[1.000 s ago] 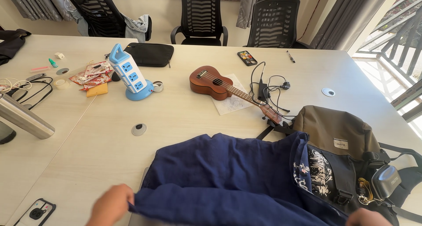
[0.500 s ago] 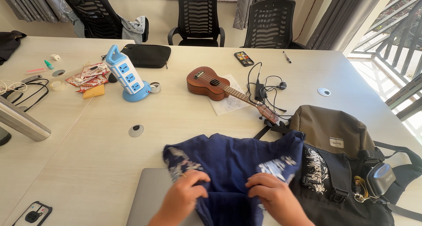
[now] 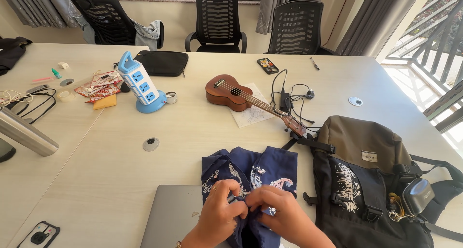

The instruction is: The person unfolds a dark blue patterned scarf on a white table, then folds it into a compact rectangle. The folded scarf is placed on top of a backpack on the table.

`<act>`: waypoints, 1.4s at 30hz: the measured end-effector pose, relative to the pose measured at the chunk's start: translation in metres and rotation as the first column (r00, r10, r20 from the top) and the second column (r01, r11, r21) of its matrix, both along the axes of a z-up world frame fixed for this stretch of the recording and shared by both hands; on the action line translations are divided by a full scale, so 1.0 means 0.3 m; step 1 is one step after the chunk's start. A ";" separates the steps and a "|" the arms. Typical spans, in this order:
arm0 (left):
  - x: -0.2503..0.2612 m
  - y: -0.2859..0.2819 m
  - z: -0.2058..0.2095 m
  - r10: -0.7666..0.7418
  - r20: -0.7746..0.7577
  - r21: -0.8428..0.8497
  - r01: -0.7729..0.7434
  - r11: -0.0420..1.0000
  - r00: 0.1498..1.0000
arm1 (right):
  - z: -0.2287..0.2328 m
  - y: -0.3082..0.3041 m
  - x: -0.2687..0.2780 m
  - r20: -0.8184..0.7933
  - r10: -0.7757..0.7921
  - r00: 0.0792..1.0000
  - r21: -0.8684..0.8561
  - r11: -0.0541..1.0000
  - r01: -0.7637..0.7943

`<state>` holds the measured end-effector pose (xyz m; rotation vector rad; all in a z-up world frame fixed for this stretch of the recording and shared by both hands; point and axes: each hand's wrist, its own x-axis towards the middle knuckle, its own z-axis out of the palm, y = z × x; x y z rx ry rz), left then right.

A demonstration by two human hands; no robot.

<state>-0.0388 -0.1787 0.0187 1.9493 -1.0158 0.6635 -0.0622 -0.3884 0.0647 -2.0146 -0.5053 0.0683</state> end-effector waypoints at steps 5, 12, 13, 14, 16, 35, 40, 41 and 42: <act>-0.002 -0.017 0.045 0.064 0.184 0.070 -0.078 0.994 0.981 | 0.004 0.008 0.025 -0.037 0.117 0.992 -0.186 0.975 -0.122; -0.058 -0.036 -0.160 0.236 0.064 -0.146 -0.225 0.963 0.970 | 0.024 0.003 0.040 0.211 -0.025 0.977 -0.127 0.990 0.053; -0.076 -0.041 -0.223 0.224 0.098 -0.178 -0.205 0.962 0.970 | 0.038 0.001 0.046 0.282 -0.039 0.959 -0.131 0.988 0.079; -0.094 -0.047 -0.288 0.213 0.133 -0.208 -0.183 0.961 0.968 | 0.054 0.000 0.054 0.353 -0.053 0.934 -0.133 0.986 0.106; -0.118 -0.115 -0.415 0.123 0.081 -0.175 -0.108 0.979 0.989 | 0.091 0.004 0.064 0.475 -0.091 0.875 -0.095 0.983 0.154; -0.021 -0.103 -0.185 0.413 -0.101 0.023 -0.413 0.910 0.905 | 0.305 0.027 0.133 0.416 -0.363 0.834 0.152 0.932 0.329; -0.004 -0.091 -0.150 0.345 -0.251 0.182 -0.306 0.935 0.905 | 0.327 0.004 0.141 0.347 -0.464 0.815 0.237 0.884 0.403; -0.004 -0.089 -0.149 0.332 -0.314 0.237 -0.266 0.935 0.889 | 0.331 -0.002 0.142 0.296 -0.503 0.812 0.240 0.862 0.446; -0.003 -0.088 -0.150 0.312 -0.331 0.265 -0.229 0.937 0.891 | 0.333 -0.007 0.143 0.323 -0.511 0.796 0.245 0.858 0.452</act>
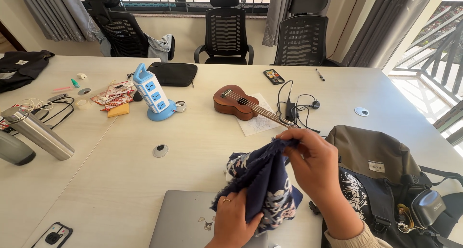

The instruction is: The person unfolds a dark blue patterned scarf on a white table, then folds it into a compact rectangle. The folded scarf is placed on top of a backpack on the table.

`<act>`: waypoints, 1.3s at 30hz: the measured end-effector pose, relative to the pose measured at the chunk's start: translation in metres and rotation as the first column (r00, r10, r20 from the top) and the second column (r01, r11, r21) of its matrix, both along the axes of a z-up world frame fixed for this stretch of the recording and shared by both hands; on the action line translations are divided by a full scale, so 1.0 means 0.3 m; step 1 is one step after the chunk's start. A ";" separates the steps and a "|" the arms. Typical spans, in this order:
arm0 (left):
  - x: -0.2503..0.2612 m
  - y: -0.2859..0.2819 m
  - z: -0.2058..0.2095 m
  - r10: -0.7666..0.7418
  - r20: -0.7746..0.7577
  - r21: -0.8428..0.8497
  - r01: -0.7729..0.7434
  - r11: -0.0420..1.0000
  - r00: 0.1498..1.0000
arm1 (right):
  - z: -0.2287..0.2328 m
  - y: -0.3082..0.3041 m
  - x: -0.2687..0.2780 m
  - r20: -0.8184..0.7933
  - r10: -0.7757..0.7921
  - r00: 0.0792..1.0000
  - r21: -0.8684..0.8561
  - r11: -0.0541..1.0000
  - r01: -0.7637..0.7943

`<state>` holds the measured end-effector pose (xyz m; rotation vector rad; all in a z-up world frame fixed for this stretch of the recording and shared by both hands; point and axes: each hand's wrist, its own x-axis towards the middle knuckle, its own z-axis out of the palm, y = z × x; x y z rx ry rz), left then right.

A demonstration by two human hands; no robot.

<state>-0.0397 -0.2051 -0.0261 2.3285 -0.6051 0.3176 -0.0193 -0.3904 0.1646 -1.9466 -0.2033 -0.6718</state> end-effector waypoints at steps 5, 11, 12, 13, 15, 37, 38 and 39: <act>0.024 0.009 -0.020 -0.123 -0.136 0.055 0.132 0.990 0.983 | 0.002 -0.036 0.014 0.146 -0.023 0.989 0.014 1.000 0.021; 0.172 0.155 0.069 -0.157 0.046 0.142 0.149 0.979 0.987 | 0.000 -0.172 0.016 0.099 -0.286 0.953 -0.007 0.958 0.288; 0.211 0.197 0.113 -0.109 0.028 0.185 0.102 0.977 0.994 | -0.001 -0.204 0.018 0.040 -0.335 0.942 -0.017 0.942 0.335; 0.251 0.242 0.165 -0.060 0.012 0.229 0.056 0.972 0.998 | 0.000 -0.239 0.022 -0.020 -0.382 0.924 -0.029 0.924 0.382; 0.306 0.317 0.285 -0.064 0.146 0.157 0.041 0.987 0.987 | -0.009 -0.291 0.031 -0.063 -0.426 0.902 -0.055 0.904 0.423; 0.561 0.390 0.799 -0.579 -0.170 -0.786 0.245 0.568 0.797 | 0.192 -0.381 0.133 -0.316 -0.119 0.941 -0.129 0.988 0.081; 0.562 0.392 0.811 -0.517 -0.196 -0.713 0.241 0.659 0.833 | 0.201 -0.368 0.125 -0.310 -0.190 0.932 -0.192 0.972 0.135; 0.573 0.388 0.830 -0.450 -0.214 -0.631 0.229 0.741 0.867 | 0.215 -0.358 0.136 -0.278 -0.204 0.939 -0.300 0.947 0.117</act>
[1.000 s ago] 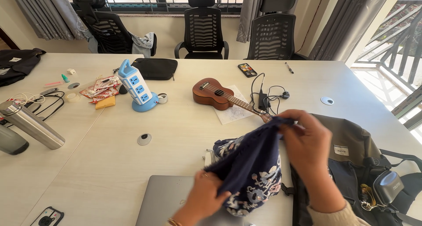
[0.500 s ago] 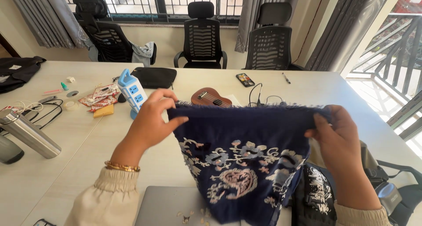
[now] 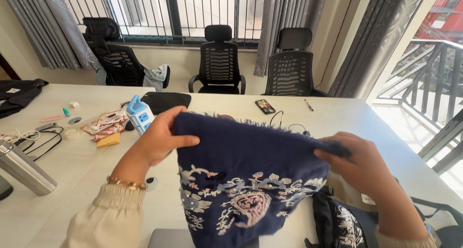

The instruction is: The person unfolds a dark blue patterned scarf on a white table, then folds it into a compact rectangle. The folded scarf is placed on top of a backpack on the table.

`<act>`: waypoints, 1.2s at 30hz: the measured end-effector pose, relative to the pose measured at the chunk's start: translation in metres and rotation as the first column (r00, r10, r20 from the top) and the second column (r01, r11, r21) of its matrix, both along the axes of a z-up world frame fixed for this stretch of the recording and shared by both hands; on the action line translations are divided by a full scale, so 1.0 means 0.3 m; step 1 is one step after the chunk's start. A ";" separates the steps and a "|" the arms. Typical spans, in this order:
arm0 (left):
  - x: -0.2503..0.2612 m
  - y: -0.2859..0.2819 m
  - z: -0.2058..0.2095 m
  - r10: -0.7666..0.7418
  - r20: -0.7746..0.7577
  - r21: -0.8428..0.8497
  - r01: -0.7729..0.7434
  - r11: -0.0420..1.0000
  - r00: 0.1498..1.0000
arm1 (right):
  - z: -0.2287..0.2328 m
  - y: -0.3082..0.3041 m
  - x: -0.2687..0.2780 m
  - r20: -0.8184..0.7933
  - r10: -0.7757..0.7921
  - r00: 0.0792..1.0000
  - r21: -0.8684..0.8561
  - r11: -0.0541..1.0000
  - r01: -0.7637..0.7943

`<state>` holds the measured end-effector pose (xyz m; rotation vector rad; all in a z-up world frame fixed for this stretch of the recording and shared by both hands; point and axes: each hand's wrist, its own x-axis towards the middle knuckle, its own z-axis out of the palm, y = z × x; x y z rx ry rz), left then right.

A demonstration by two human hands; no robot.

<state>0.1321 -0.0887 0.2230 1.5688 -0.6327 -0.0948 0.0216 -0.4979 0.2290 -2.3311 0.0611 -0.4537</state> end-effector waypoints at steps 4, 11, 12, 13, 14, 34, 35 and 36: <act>-0.038 0.008 0.048 -0.142 -0.041 0.189 0.147 0.971 0.989 | 0.003 -0.003 0.000 -0.003 0.077 0.997 -0.114 0.990 -0.077; -0.033 -0.053 -0.014 0.089 0.241 0.747 -0.243 0.618 0.967 | -0.074 0.002 0.060 -0.217 0.089 0.972 -0.053 0.993 -0.102; -0.019 -0.070 -0.030 0.117 0.293 0.694 -0.295 0.657 0.949 | -0.076 0.009 0.081 -0.168 0.091 0.982 -0.046 0.994 -0.100; -0.014 -0.079 -0.047 0.147 0.338 0.638 -0.341 0.690 0.930 | -0.087 0.025 0.103 -0.125 0.092 0.988 -0.035 0.995 -0.097; -0.007 -0.087 -0.057 0.168 0.367 0.633 -0.378 0.675 0.915 | -0.099 0.042 0.120 -0.081 0.093 0.992 -0.025 0.995 -0.095; -0.451 0.182 -0.685 -0.400 -0.041 0.537 0.358 0.764 0.916 | -0.740 -0.043 -0.193 -0.328 0.403 0.854 0.244 0.910 -0.336; -0.472 0.167 -0.775 -0.421 -0.139 0.513 0.429 0.744 0.896 | -0.800 -0.037 -0.199 -0.396 0.417 0.818 0.231 0.907 -0.351; -0.485 0.167 -0.852 -0.390 -0.225 0.505 0.449 0.737 0.893 | -0.848 -0.040 -0.197 -0.451 0.421 0.787 0.214 0.907 -0.363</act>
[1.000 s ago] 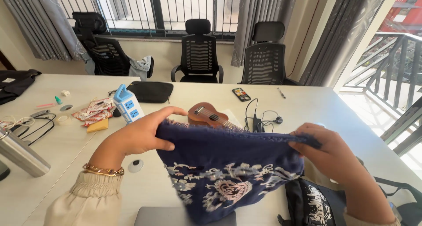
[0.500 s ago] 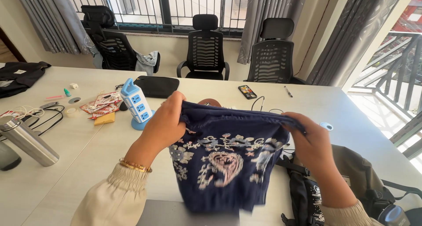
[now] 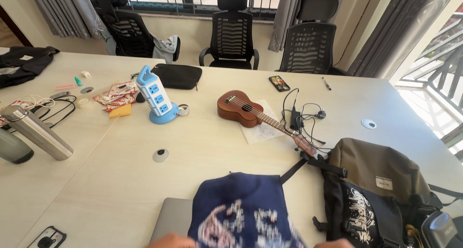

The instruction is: The person unfolds a dark blue patterned scarf on a white table, then folds it into a compact rectangle. The folded scarf is placed on top of a backpack on the table.

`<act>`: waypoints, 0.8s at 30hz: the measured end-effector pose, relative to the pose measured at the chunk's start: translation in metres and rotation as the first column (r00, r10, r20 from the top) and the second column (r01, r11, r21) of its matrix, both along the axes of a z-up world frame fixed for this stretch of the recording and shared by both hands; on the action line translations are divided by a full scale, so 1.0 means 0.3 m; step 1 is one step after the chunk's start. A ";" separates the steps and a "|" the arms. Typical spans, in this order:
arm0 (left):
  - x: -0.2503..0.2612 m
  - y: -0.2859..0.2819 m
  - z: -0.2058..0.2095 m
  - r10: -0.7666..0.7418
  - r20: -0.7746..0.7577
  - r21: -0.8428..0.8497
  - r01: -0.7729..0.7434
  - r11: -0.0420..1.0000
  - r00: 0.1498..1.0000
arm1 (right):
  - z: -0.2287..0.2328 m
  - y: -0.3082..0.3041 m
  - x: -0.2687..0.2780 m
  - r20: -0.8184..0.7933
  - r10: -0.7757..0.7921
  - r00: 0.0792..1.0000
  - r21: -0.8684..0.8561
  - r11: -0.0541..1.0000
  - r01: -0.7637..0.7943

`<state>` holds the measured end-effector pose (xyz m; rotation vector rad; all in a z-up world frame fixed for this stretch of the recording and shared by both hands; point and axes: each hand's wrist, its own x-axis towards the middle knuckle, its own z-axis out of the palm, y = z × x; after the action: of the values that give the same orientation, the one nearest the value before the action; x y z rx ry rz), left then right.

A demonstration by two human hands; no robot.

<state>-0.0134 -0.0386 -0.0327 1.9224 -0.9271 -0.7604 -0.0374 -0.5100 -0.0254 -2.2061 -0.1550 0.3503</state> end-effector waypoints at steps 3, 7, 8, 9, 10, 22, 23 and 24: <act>0.001 0.015 -0.169 0.171 -0.163 0.128 -0.151 0.980 0.972 | -0.122 -0.007 0.019 -0.096 0.059 0.994 -0.094 0.993 -0.068; -0.066 0.012 -0.286 0.414 -0.219 0.225 -0.367 0.903 0.883 | -0.253 0.014 -0.017 -0.151 0.081 0.985 -0.170 0.980 -0.106; -0.059 0.012 -0.289 0.458 -0.213 0.226 -0.413 0.882 0.863 | -0.266 0.018 -0.022 -0.156 0.082 0.984 -0.174 0.979 -0.109; -0.065 0.009 -0.285 0.498 -0.193 0.210 -0.460 0.863 0.845 | -0.266 0.017 -0.031 -0.147 0.058 0.988 -0.164 0.983 -0.082; -0.054 0.004 -0.272 0.530 -0.174 0.200 -0.497 0.844 0.830 | -0.254 0.016 -0.035 -0.130 0.036 0.991 -0.152 0.987 -0.056; 0.112 -0.213 -0.119 0.661 0.742 -0.318 -0.807 0.497 0.115 | -0.125 0.238 0.168 0.626 -0.170 0.761 -0.219 0.898 0.381; 0.085 -0.252 -0.170 0.628 0.749 -0.270 -0.769 0.580 0.212 | -0.186 0.292 0.153 0.579 -0.130 0.805 -0.252 0.910 0.328; 0.044 -0.287 -0.228 0.587 0.750 -0.222 -0.720 0.658 0.305 | -0.251 0.343 0.117 0.530 -0.087 0.844 -0.283 0.920 0.273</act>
<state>-0.0003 -0.1247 -0.1010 2.5403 -0.3911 0.6198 -0.0024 -0.4072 -0.1007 -2.6014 -0.1740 -0.3557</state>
